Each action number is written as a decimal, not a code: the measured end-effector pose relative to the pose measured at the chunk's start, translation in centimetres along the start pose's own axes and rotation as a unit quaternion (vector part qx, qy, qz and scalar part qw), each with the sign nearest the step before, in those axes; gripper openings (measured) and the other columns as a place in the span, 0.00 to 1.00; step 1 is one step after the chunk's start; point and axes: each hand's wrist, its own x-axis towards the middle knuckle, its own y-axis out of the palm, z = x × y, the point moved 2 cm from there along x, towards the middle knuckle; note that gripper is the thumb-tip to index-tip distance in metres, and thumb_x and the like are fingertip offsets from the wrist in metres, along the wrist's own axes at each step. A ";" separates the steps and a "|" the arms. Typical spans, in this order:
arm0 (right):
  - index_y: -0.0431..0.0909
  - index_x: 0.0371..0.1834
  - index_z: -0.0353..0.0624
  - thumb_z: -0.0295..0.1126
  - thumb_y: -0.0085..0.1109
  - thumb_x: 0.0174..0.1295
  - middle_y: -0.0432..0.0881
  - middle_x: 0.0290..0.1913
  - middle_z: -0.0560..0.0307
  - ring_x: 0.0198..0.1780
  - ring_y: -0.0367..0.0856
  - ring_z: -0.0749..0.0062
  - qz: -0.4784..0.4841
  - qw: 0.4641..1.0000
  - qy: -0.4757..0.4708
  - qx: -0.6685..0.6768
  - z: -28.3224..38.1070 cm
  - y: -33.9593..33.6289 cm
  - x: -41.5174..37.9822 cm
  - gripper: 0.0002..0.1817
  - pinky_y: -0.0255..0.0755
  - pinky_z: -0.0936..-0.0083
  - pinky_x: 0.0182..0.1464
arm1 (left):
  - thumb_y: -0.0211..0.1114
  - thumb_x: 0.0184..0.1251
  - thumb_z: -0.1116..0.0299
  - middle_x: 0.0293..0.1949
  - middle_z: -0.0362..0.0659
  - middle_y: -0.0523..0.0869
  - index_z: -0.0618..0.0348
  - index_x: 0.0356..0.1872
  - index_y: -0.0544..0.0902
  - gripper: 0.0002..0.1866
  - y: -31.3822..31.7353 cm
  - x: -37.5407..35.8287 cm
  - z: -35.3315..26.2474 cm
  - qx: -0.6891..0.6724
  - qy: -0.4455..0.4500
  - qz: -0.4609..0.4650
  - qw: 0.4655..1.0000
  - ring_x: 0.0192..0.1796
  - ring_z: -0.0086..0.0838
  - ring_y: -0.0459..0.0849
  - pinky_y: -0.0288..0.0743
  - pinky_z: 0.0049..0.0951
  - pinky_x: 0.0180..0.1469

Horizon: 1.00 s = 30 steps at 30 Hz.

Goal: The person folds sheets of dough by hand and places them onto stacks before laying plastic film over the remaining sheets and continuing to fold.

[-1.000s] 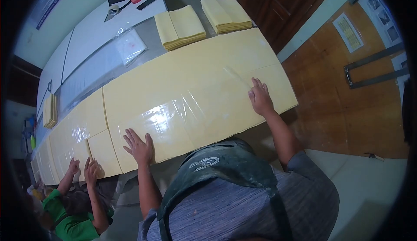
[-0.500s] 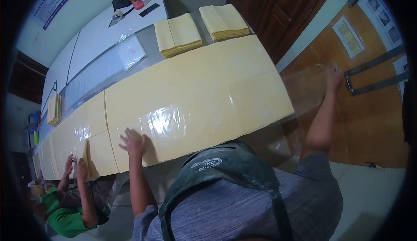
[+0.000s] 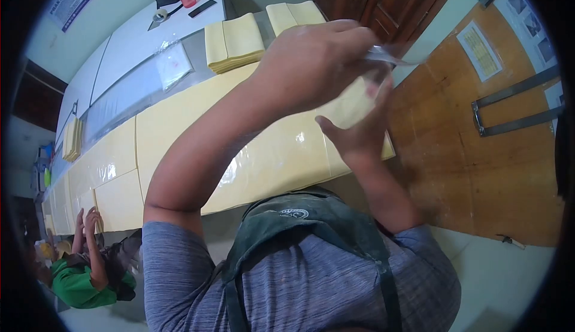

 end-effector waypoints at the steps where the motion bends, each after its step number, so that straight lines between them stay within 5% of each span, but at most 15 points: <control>1: 0.42 0.77 0.30 0.38 0.81 0.42 0.78 0.54 0.34 0.53 0.81 0.39 -0.038 0.998 -0.046 0.018 -3.3 3.3 -1.5 0.65 0.74 0.54 0.58 | 0.73 0.60 0.70 0.32 0.43 0.84 0.53 0.45 0.85 0.12 -0.3 0.7 -1.2 -0.030 0.046 -0.022 0.998 0.33 0.39 0.84 0.76 0.36 0.33; 2: 0.53 0.75 0.33 0.36 0.77 0.46 0.84 0.46 0.39 0.45 0.85 0.39 0.043 0.981 0.188 0.035 -5.1 4.9 -1.8 0.54 0.77 0.52 0.52 | 0.73 0.60 0.71 0.32 0.43 0.84 0.54 0.44 0.86 0.11 -0.8 1.2 -2.2 -0.060 0.091 -0.044 0.993 0.32 0.38 0.84 0.75 0.35 0.32; 3: 0.66 0.71 0.40 0.31 0.73 0.50 0.87 0.39 0.43 0.41 0.86 0.41 0.012 0.975 0.211 -0.073 -9.4 7.3 -2.6 0.42 0.78 0.54 0.49 | 0.73 0.60 0.73 0.33 0.44 0.86 0.56 0.44 0.86 0.11 -1.9 1.6 -2.6 -0.047 0.106 -0.059 0.991 0.32 0.35 0.85 0.77 0.32 0.33; 4: 0.79 0.58 0.43 0.31 0.71 0.52 0.88 0.38 0.46 0.42 0.86 0.45 -0.035 0.983 0.177 0.021 -15.2 8.9 -3.6 0.26 0.79 0.57 0.48 | 0.73 0.60 0.75 0.35 0.44 0.87 0.58 0.43 0.86 0.11 -3.2 1.8 -2.4 -0.033 0.122 -0.075 0.989 0.32 0.32 0.86 0.78 0.29 0.33; 5: 0.83 0.48 0.43 0.31 0.69 0.55 0.88 0.38 0.48 0.39 0.87 0.49 -0.012 0.966 0.228 -0.117 -16.6 7.6 -3.4 0.17 0.79 0.61 0.48 | 0.73 0.62 0.67 0.33 0.37 0.89 0.46 0.41 0.88 0.07 -4.5 1.4 -1.2 -0.045 0.099 -0.119 0.987 0.35 0.31 0.88 0.81 0.31 0.36; 6: 0.85 0.41 0.41 0.32 0.68 0.58 0.86 0.36 0.50 0.37 0.85 0.55 -0.121 0.984 0.118 0.053 -20.1 7.2 -3.6 0.10 0.79 0.64 0.46 | 0.70 0.66 0.65 0.38 0.43 0.89 0.58 0.43 0.83 0.10 -6.2 1.2 -0.2 -0.120 0.110 -0.139 0.977 0.36 0.33 0.86 0.80 0.33 0.42; 7: 0.85 0.42 0.40 0.32 0.67 0.60 0.85 0.35 0.50 0.36 0.85 0.59 -0.100 0.985 0.103 -0.098 -21.3 5.3 -2.8 0.10 0.78 0.66 0.45 | 0.69 0.66 0.82 0.43 0.41 0.92 0.66 0.48 0.87 0.10 -7.8 -0.4 3.1 -0.176 0.127 -0.220 0.951 0.41 0.21 0.88 0.82 0.19 0.41; 10: 0.84 0.44 0.38 0.33 0.71 0.56 0.86 0.36 0.48 0.38 0.84 0.58 -0.112 0.982 0.148 0.027 -25.6 1.3 -0.7 0.15 0.76 0.67 0.46 | 0.69 0.70 0.75 0.39 0.41 0.92 0.63 0.48 0.88 0.09 -13.8 -4.0 7.3 0.048 0.064 -0.309 0.948 0.38 0.15 0.85 0.78 0.16 0.40; 14: 0.84 0.41 0.37 0.32 0.69 0.62 0.85 0.35 0.55 0.38 0.83 0.68 0.034 0.989 0.135 0.051 -24.4 -2.7 4.2 0.10 0.75 0.72 0.45 | 0.68 0.74 0.65 0.26 0.31 0.82 0.60 0.41 0.89 0.09 -19.5 -11.6 13.2 0.155 -0.124 -0.388 0.900 0.26 0.08 0.70 0.62 0.15 0.28; 18: 0.84 0.38 0.37 0.35 0.68 0.65 0.84 0.35 0.62 0.35 0.80 0.78 0.211 0.911 0.123 0.331 -21.4 -2.9 9.4 0.10 0.74 0.78 0.42 | 0.67 0.74 0.63 0.24 0.30 0.77 0.60 0.38 0.85 0.10 -25.0 -25.1 22.0 0.055 -0.351 -0.358 0.864 0.26 0.13 0.70 0.65 0.19 0.30; 19: 0.84 0.38 0.38 0.36 0.67 0.67 0.85 0.35 0.62 0.34 0.80 0.79 0.262 0.930 0.143 0.214 -20.5 -2.0 10.4 0.11 0.74 0.80 0.40 | 0.67 0.74 0.60 0.23 0.29 0.74 0.59 0.37 0.84 0.12 -24.6 -27.4 22.6 0.108 -0.388 -0.319 0.858 0.25 0.12 0.68 0.62 0.19 0.28; 23: 0.84 0.38 0.38 0.37 0.67 0.67 0.85 0.34 0.62 0.33 0.80 0.78 0.249 0.853 0.198 0.414 -18.5 4.0 12.3 0.12 0.75 0.79 0.40 | 0.66 0.74 0.56 0.22 0.28 0.71 0.56 0.34 0.82 0.14 -22.6 -38.7 25.5 0.022 -0.570 -0.302 0.763 0.22 0.11 0.64 0.56 0.18 0.23; 26: 0.83 0.38 0.37 0.39 0.66 0.68 0.83 0.32 0.61 0.33 0.81 0.77 0.207 0.843 0.283 0.408 -18.1 11.8 12.6 0.13 0.75 0.76 0.37 | 0.69 0.72 0.56 0.23 0.29 0.73 0.57 0.33 0.81 0.15 -20.1 -46.1 29.0 -0.018 -0.598 -0.311 0.739 0.21 0.12 0.64 0.57 0.19 0.22; 28: 0.83 0.39 0.38 0.41 0.63 0.69 0.83 0.30 0.57 0.31 0.83 0.66 0.111 0.983 0.130 0.065 -17.5 16.3 12.1 0.15 0.75 0.68 0.34 | 0.70 0.71 0.56 0.24 0.30 0.75 0.57 0.33 0.81 0.15 -18.8 -47.5 29.5 -0.041 -0.663 -0.300 0.684 0.22 0.12 0.64 0.58 0.19 0.24; 30: 0.82 0.40 0.38 0.43 0.63 0.69 0.83 0.32 0.55 0.33 0.84 0.61 0.117 0.988 0.103 0.008 -17.3 19.5 11.3 0.16 0.75 0.63 0.35 | 0.70 0.71 0.55 0.26 0.34 0.79 0.63 0.33 0.83 0.18 -18.2 -51.0 32.5 0.045 -0.668 -0.230 0.706 0.27 0.19 0.72 0.70 0.26 0.32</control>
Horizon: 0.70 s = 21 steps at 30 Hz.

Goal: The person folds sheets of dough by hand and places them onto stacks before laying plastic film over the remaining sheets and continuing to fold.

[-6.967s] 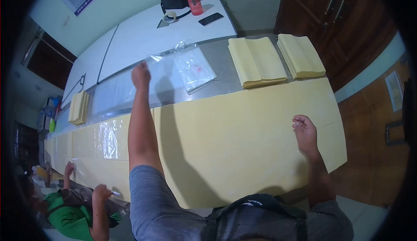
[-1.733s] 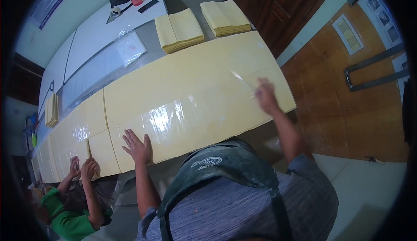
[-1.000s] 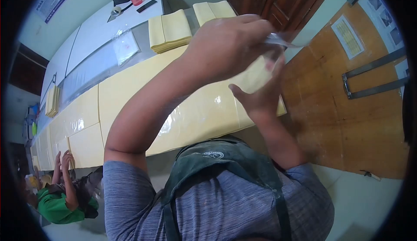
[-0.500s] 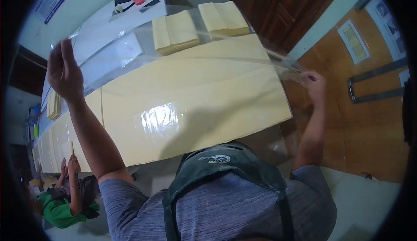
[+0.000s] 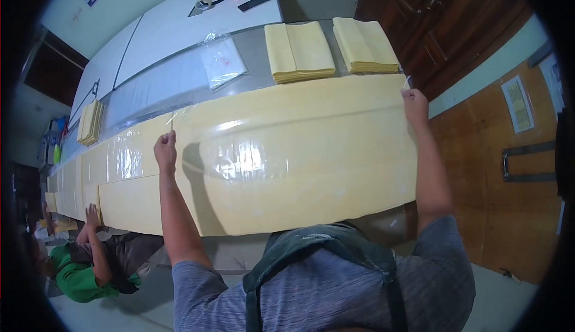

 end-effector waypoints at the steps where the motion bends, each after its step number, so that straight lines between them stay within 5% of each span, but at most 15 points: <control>1: 0.82 0.40 0.39 0.44 0.62 0.69 0.83 0.33 0.52 0.35 0.84 0.55 -0.001 0.998 -0.018 -0.062 0.2 1.3 0.1 0.17 0.74 0.59 0.37 | 0.69 0.71 0.55 0.26 0.37 0.82 0.64 0.32 0.84 0.19 0.3 0.6 0.5 0.061 0.017 0.000 0.998 0.28 0.23 0.75 0.72 0.29 0.34; 5: 0.84 0.38 0.46 0.45 0.64 0.65 0.82 0.41 0.54 0.49 0.80 0.55 0.037 0.962 -0.038 -0.269 1.8 4.9 0.0 0.14 0.68 0.53 0.53 | 0.69 0.69 0.55 0.30 0.47 0.88 0.64 0.32 0.86 0.18 1.8 0.5 -0.3 0.238 0.022 -0.010 0.971 0.35 0.37 0.84 0.76 0.37 0.41; 12: 0.84 0.32 0.49 0.43 0.67 0.62 0.80 0.43 0.60 0.52 0.75 0.59 -0.006 0.941 -0.081 -0.330 2.5 8.8 1.0 0.11 0.63 0.54 0.58 | 0.70 0.66 0.57 0.39 0.46 0.87 0.55 0.36 0.89 0.12 4.0 1.0 -1.1 0.422 0.077 -0.058 0.901 0.50 0.45 0.82 0.75 0.47 0.54; 14: 0.83 0.47 0.49 0.45 0.69 0.61 0.78 0.54 0.56 0.60 0.73 0.58 0.049 0.940 -0.026 -0.338 2.3 9.1 1.3 0.17 0.62 0.53 0.62 | 0.71 0.65 0.58 0.47 0.48 0.84 0.57 0.48 0.86 0.17 4.2 1.7 -0.2 0.416 0.034 -0.040 0.908 0.53 0.46 0.80 0.73 0.47 0.56; 15: 0.83 0.47 0.49 0.45 0.69 0.61 0.78 0.54 0.56 0.60 0.73 0.58 0.052 0.939 -0.026 -0.338 2.8 9.3 0.9 0.17 0.62 0.53 0.62 | 0.71 0.65 0.58 0.47 0.48 0.84 0.57 0.48 0.86 0.17 4.5 1.3 -0.5 0.417 0.032 -0.040 0.907 0.53 0.46 0.80 0.73 0.47 0.56; 17: 0.69 0.71 0.48 0.49 0.67 0.62 0.66 0.72 0.49 0.74 0.61 0.53 -0.149 0.919 -0.065 -0.359 5.2 9.1 -0.7 0.36 0.55 0.48 0.70 | 0.72 0.63 0.58 0.55 0.54 0.79 0.62 0.62 0.75 0.30 4.9 -0.4 -2.1 0.440 0.043 -0.227 0.868 0.57 0.49 0.77 0.71 0.48 0.59; 18: 0.69 0.71 0.48 0.49 0.67 0.62 0.66 0.72 0.49 0.74 0.61 0.53 -0.146 0.921 -0.069 -0.353 5.8 9.3 -1.4 0.36 0.55 0.48 0.70 | 0.72 0.62 0.58 0.58 0.56 0.77 0.64 0.65 0.70 0.34 5.5 -0.1 -1.4 0.392 0.129 -0.206 0.887 0.61 0.51 0.75 0.70 0.49 0.62; 20: 0.50 0.81 0.45 0.52 0.65 0.63 0.47 0.82 0.47 0.82 0.45 0.52 0.054 0.948 -0.198 -0.244 6.9 10.5 -3.3 0.49 0.43 0.42 0.77 | 0.70 0.62 0.62 0.64 0.60 0.73 0.68 0.67 0.66 0.35 8.3 -0.3 -0.5 0.256 0.271 -0.108 0.922 0.69 0.55 0.68 0.63 0.50 0.70; 21: 0.49 0.81 0.44 0.56 0.58 0.67 0.45 0.83 0.47 0.83 0.41 0.51 0.137 0.937 -0.147 -0.287 8.1 10.6 -4.2 0.47 0.37 0.39 0.78 | 0.66 0.67 0.57 0.71 0.63 0.67 0.71 0.71 0.62 0.38 9.7 -1.4 -1.3 0.243 0.255 0.081 0.932 0.76 0.56 0.60 0.53 0.49 0.77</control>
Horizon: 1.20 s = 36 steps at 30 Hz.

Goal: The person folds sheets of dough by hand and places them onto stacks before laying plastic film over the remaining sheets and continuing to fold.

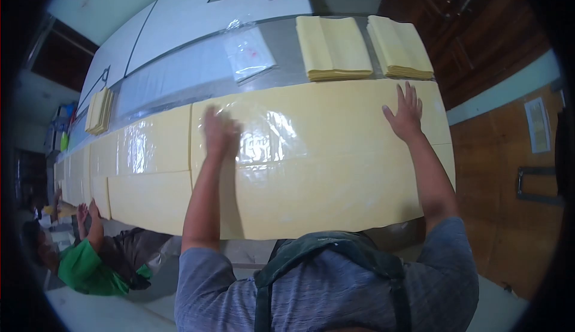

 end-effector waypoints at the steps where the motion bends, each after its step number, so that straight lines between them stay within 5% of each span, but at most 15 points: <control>1: 0.49 0.81 0.44 0.56 0.58 0.67 0.45 0.83 0.47 0.83 0.41 0.51 0.003 1.000 -0.008 0.005 0.1 0.9 -0.1 0.47 0.37 0.39 0.78 | 0.60 0.72 0.50 0.76 0.64 0.58 0.72 0.75 0.56 0.43 1.2 -0.7 -2.0 0.134 0.095 0.100 0.981 0.80 0.55 0.51 0.42 0.49 0.81; 2: 0.48 0.82 0.44 0.58 0.55 0.68 0.44 0.84 0.46 0.84 0.40 0.51 0.040 0.999 0.024 -0.009 -0.9 2.1 0.1 0.47 0.36 0.39 0.78 | 0.53 0.73 0.43 0.80 0.61 0.50 0.70 0.78 0.50 0.47 1.6 -1.3 -3.4 0.108 0.021 0.149 0.983 0.83 0.52 0.44 0.36 0.49 0.82; 5: 0.46 0.82 0.43 0.62 0.49 0.70 0.42 0.84 0.46 0.84 0.37 0.52 0.078 0.995 0.067 -0.016 -2.8 3.5 0.6 0.48 0.34 0.38 0.79 | 0.52 0.71 0.38 0.81 0.57 0.48 0.67 0.79 0.48 0.49 0.9 -1.3 -4.0 0.108 0.006 0.163 0.981 0.83 0.49 0.43 0.35 0.49 0.82; 13: 0.46 0.82 0.39 0.61 0.48 0.70 0.42 0.84 0.46 0.84 0.38 0.53 0.072 0.996 0.027 -0.033 -2.3 4.1 0.4 0.48 0.34 0.39 0.79 | 0.53 0.70 0.41 0.81 0.55 0.49 0.67 0.79 0.49 0.49 -0.2 -0.4 -0.7 0.140 -0.017 0.142 0.980 0.83 0.45 0.43 0.34 0.46 0.82; 18: 0.45 0.81 0.38 0.61 0.48 0.70 0.42 0.84 0.47 0.84 0.38 0.56 0.082 0.995 0.045 -0.024 -3.8 3.1 0.2 0.48 0.34 0.42 0.80 | 0.51 0.69 0.36 0.83 0.48 0.45 0.60 0.81 0.46 0.50 -0.6 -0.3 -1.3 0.159 -0.040 0.178 0.970 0.84 0.44 0.40 0.29 0.56 0.80; 31: 0.43 0.82 0.36 0.63 0.45 0.70 0.41 0.84 0.47 0.85 0.35 0.57 0.101 0.994 0.040 -0.020 -4.2 2.4 -0.4 0.50 0.35 0.44 0.81 | 0.52 0.70 0.36 0.83 0.46 0.44 0.56 0.82 0.45 0.50 -0.5 -0.8 -1.3 0.173 -0.045 0.186 0.966 0.84 0.46 0.39 0.30 0.63 0.78; 33: 0.44 0.81 0.36 0.60 0.50 0.70 0.51 0.82 0.44 0.83 0.46 0.54 0.055 0.998 0.029 0.005 -4.8 2.3 -0.8 0.49 0.39 0.43 0.79 | 0.52 0.71 0.37 0.83 0.46 0.43 0.55 0.82 0.44 0.49 -0.8 -0.9 -1.6 0.175 -0.046 0.196 0.964 0.84 0.46 0.39 0.29 0.62 0.78; 36: 0.46 0.81 0.37 0.56 0.56 0.68 0.63 0.76 0.39 0.77 0.60 0.49 -0.060 0.983 0.097 0.146 -8.9 -1.1 -2.8 0.48 0.44 0.42 0.77 | 0.45 0.77 0.43 0.83 0.47 0.42 0.57 0.82 0.41 0.43 -1.7 -1.2 -0.9 0.161 -0.006 0.073 0.984 0.84 0.44 0.38 0.24 0.61 0.78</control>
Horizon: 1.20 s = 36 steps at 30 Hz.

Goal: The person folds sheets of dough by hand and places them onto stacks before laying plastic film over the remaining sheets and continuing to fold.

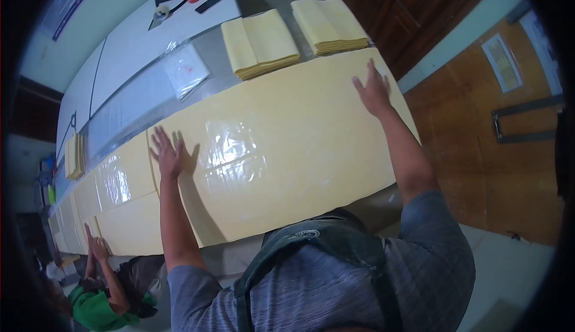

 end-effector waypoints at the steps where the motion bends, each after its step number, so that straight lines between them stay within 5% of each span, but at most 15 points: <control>1: 0.47 0.80 0.37 0.53 0.60 0.66 0.71 0.69 0.36 0.70 0.70 0.46 -0.048 0.999 0.010 -0.001 -2.2 -1.5 -1.2 0.48 0.52 0.43 0.74 | 0.45 0.77 0.43 0.83 0.47 0.42 0.57 0.82 0.41 0.43 -0.7 -1.0 -0.9 -0.003 0.008 -0.002 1.000 0.84 0.44 0.38 0.24 0.61 0.78; 5: 0.48 0.79 0.37 0.54 0.64 0.63 0.66 0.71 0.34 0.71 0.65 0.41 0.042 0.972 0.215 -0.086 -9.7 -5.2 -10.7 0.51 0.59 0.47 0.72 | 0.44 0.78 0.47 0.82 0.49 0.50 0.59 0.81 0.43 0.41 -2.9 -6.8 -5.3 -0.179 0.027 -0.078 0.980 0.82 0.43 0.50 0.30 0.56 0.80; 7: 0.48 0.79 0.37 0.54 0.66 0.62 0.65 0.72 0.34 0.72 0.65 0.40 0.027 0.978 0.196 -0.073 -11.2 -5.2 -14.6 0.52 0.59 0.47 0.72 | 0.45 0.79 0.48 0.79 0.51 0.59 0.61 0.80 0.49 0.38 -2.6 -10.5 -9.5 -0.229 0.038 -0.072 0.970 0.77 0.44 0.64 0.36 0.54 0.80; 13: 0.48 0.80 0.40 0.53 0.69 0.59 0.66 0.71 0.37 0.72 0.63 0.40 0.022 0.976 0.209 -0.050 -9.7 -6.6 -15.6 0.54 0.60 0.46 0.71 | 0.50 0.79 0.56 0.72 0.55 0.71 0.63 0.76 0.62 0.31 -1.2 -15.9 -22.4 -0.320 0.089 0.029 0.943 0.73 0.45 0.70 0.38 0.55 0.79; 16: 0.61 0.74 0.40 0.49 0.72 0.57 0.75 0.64 0.40 0.66 0.72 0.44 -0.029 0.974 0.214 -0.071 -11.2 -7.5 -14.8 0.46 0.69 0.48 0.64 | 0.50 0.79 0.56 0.71 0.54 0.72 0.63 0.74 0.64 0.30 -2.3 -17.2 -27.3 -0.335 0.113 0.038 0.935 0.73 0.46 0.70 0.38 0.54 0.79; 18: 0.76 0.60 0.36 0.41 0.75 0.56 0.85 0.52 0.41 0.50 0.85 0.53 -0.025 0.971 0.236 0.016 -14.1 -7.1 -13.6 0.32 0.78 0.59 0.54 | 0.50 0.80 0.56 0.70 0.53 0.74 0.63 0.72 0.66 0.28 -2.7 -17.5 -29.5 -0.337 0.158 0.030 0.928 0.71 0.47 0.72 0.40 0.55 0.79; 21: 0.84 0.44 0.33 0.35 0.75 0.55 0.88 0.37 0.50 0.33 0.85 0.68 0.060 0.951 0.245 0.180 -17.6 -6.8 -12.4 0.19 0.79 0.68 0.40 | 0.51 0.80 0.56 0.67 0.53 0.78 0.63 0.70 0.70 0.26 -3.4 -17.9 -31.6 -0.368 0.172 0.037 0.913 0.69 0.47 0.74 0.46 0.53 0.78; 23: 0.84 0.38 0.31 0.32 0.74 0.57 0.87 0.31 0.56 0.30 0.82 0.76 0.005 0.940 0.224 0.256 -16.9 -8.1 -13.2 0.14 0.77 0.74 0.34 | 0.51 0.80 0.56 0.63 0.54 0.81 0.65 0.67 0.73 0.25 -3.8 -17.9 -32.6 -0.408 0.159 0.030 0.899 0.67 0.47 0.77 0.56 0.51 0.76; 26: 0.84 0.36 0.29 0.31 0.72 0.58 0.86 0.32 0.55 0.31 0.82 0.77 0.127 0.856 0.282 0.413 -19.1 -9.0 -15.0 0.13 0.77 0.73 0.36 | 0.49 0.81 0.51 0.60 0.55 0.82 0.67 0.61 0.76 0.27 -1.5 -17.6 -32.7 -0.823 -0.024 0.260 0.505 0.61 0.44 0.82 0.72 0.42 0.68; 27: 0.84 0.38 0.29 0.31 0.71 0.58 0.87 0.34 0.51 0.33 0.84 0.72 0.191 0.885 0.262 0.333 -19.3 -9.9 -15.4 0.13 0.78 0.70 0.38 | 0.49 0.81 0.51 0.60 0.55 0.82 0.67 0.61 0.76 0.27 -1.2 -17.7 -32.8 -0.825 -0.025 0.255 0.505 0.61 0.44 0.82 0.72 0.42 0.68; 29: 0.84 0.40 0.29 0.31 0.70 0.58 0.88 0.37 0.48 0.35 0.87 0.67 0.253 0.906 0.232 0.247 -18.8 -10.4 -15.5 0.14 0.79 0.67 0.41 | 0.48 0.79 0.47 0.61 0.53 0.82 0.65 0.62 0.76 0.29 -0.5 -18.0 -33.5 -0.869 -0.065 0.392 0.294 0.61 0.44 0.82 0.73 0.47 0.68; 31: 0.83 0.43 0.32 0.30 0.68 0.57 0.87 0.43 0.39 0.43 0.87 0.49 0.164 0.985 0.051 -0.031 -12.9 -12.8 -15.4 0.14 0.79 0.60 0.47 | 0.47 0.79 0.46 0.63 0.54 0.80 0.65 0.65 0.73 0.31 0.0 -18.5 -34.5 -0.865 -0.065 0.407 0.286 0.64 0.45 0.80 0.73 0.48 0.69; 32: 0.82 0.40 0.36 0.30 0.64 0.57 0.84 0.45 0.34 0.49 0.82 0.38 0.140 0.989 0.026 -0.042 -10.5 -12.6 -15.6 0.11 0.77 0.53 0.49 | 0.47 0.79 0.45 0.65 0.54 0.78 0.65 0.67 0.71 0.32 0.1 -18.9 -35.1 -0.861 -0.076 0.420 0.278 0.66 0.45 0.78 0.72 0.48 0.69; 35: 0.77 0.35 0.38 0.34 0.59 0.61 0.82 0.36 0.38 0.41 0.81 0.37 0.128 0.989 -0.060 0.045 0.7 -11.5 -18.9 0.09 0.74 0.47 0.43 | 0.47 0.77 0.40 0.71 0.56 0.72 0.66 0.72 0.66 0.38 1.8 -19.8 -35.5 -0.853 -0.079 0.433 0.281 0.69 0.46 0.75 0.70 0.49 0.70; 36: 0.77 0.34 0.39 0.35 0.59 0.62 0.84 0.38 0.40 0.42 0.82 0.38 0.168 0.981 -0.094 0.036 3.2 -9.6 -20.3 0.10 0.75 0.48 0.46 | 0.47 0.77 0.38 0.71 0.55 0.71 0.65 0.72 0.66 0.40 2.2 -20.2 -35.5 -0.865 -0.069 0.437 0.238 0.70 0.45 0.74 0.70 0.49 0.71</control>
